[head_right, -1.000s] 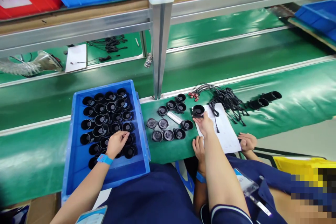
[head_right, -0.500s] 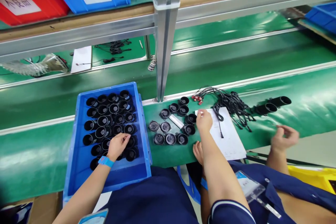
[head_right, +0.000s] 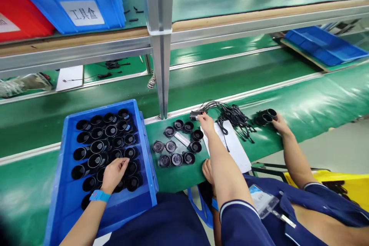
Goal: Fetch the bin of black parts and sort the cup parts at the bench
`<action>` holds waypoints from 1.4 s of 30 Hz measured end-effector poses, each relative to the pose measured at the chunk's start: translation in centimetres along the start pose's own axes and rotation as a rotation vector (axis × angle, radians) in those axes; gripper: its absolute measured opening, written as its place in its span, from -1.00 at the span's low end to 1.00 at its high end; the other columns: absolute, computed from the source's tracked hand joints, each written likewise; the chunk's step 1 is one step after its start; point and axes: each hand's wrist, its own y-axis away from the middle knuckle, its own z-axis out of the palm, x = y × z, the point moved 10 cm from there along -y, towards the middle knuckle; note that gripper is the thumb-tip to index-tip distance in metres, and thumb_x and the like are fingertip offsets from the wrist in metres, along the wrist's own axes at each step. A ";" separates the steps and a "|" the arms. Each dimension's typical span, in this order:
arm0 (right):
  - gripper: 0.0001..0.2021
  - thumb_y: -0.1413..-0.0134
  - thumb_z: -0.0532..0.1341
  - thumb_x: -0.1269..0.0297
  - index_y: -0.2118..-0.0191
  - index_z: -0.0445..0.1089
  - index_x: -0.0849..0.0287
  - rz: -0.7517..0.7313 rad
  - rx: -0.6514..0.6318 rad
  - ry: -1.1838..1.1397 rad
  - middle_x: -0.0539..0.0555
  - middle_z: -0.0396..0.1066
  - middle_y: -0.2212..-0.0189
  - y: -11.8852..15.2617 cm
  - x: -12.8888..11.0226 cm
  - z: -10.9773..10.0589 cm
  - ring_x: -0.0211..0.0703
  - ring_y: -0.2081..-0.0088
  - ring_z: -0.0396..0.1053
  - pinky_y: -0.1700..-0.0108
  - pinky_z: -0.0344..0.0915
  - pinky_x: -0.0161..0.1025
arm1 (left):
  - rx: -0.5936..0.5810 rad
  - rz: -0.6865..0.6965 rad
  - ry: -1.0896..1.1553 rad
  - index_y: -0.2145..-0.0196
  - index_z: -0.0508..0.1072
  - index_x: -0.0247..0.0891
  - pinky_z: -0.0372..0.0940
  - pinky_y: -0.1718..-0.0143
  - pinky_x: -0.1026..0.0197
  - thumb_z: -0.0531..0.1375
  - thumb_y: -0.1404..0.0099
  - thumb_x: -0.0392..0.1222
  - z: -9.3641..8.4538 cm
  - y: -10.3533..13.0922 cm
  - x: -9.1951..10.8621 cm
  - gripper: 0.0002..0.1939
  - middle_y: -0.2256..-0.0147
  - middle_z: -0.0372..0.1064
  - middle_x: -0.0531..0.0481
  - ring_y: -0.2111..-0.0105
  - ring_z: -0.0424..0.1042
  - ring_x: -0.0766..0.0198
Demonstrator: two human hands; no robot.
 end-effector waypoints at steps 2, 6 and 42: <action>-0.56 -0.12 0.23 -0.17 0.40 0.31 0.18 0.086 -0.008 -0.114 0.07 0.44 0.36 0.3 1.3 -0.9 -0.11 0.21 0.46 0.06 0.47 0.01 | -0.004 -0.002 -0.006 0.20 0.56 -0.15 0.27 0.28 0.19 0.04 -0.44 0.11 0.0 -0.1 0.2 -0.61 0.37 0.44 0.04 0.39 0.42 0.23; -0.45 0.03 0.24 -0.34 0.43 0.20 0.10 0.191 -0.017 -0.251 0.02 0.43 0.44 1.0 2.7 -1.9 -0.15 0.31 0.47 0.16 0.53 -0.07 | -0.010 0.004 -0.005 0.22 0.57 -0.15 0.27 0.28 0.18 0.03 -0.43 0.13 0.1 -0.2 0.5 -0.59 0.39 0.43 0.03 0.41 0.41 0.22; -0.82 -0.15 0.16 0.16 0.28 0.52 -0.29 -0.144 -0.363 -0.146 -0.07 0.49 0.46 34.8 -1.2 5.0 0.01 0.45 0.47 0.39 0.42 -0.06 | -0.358 0.556 -0.511 -0.16 0.34 -0.13 0.31 -0.07 0.00 0.23 -0.34 -0.06 5.4 -2.9 23.1 -0.54 -0.03 0.36 -0.16 -0.02 0.41 0.03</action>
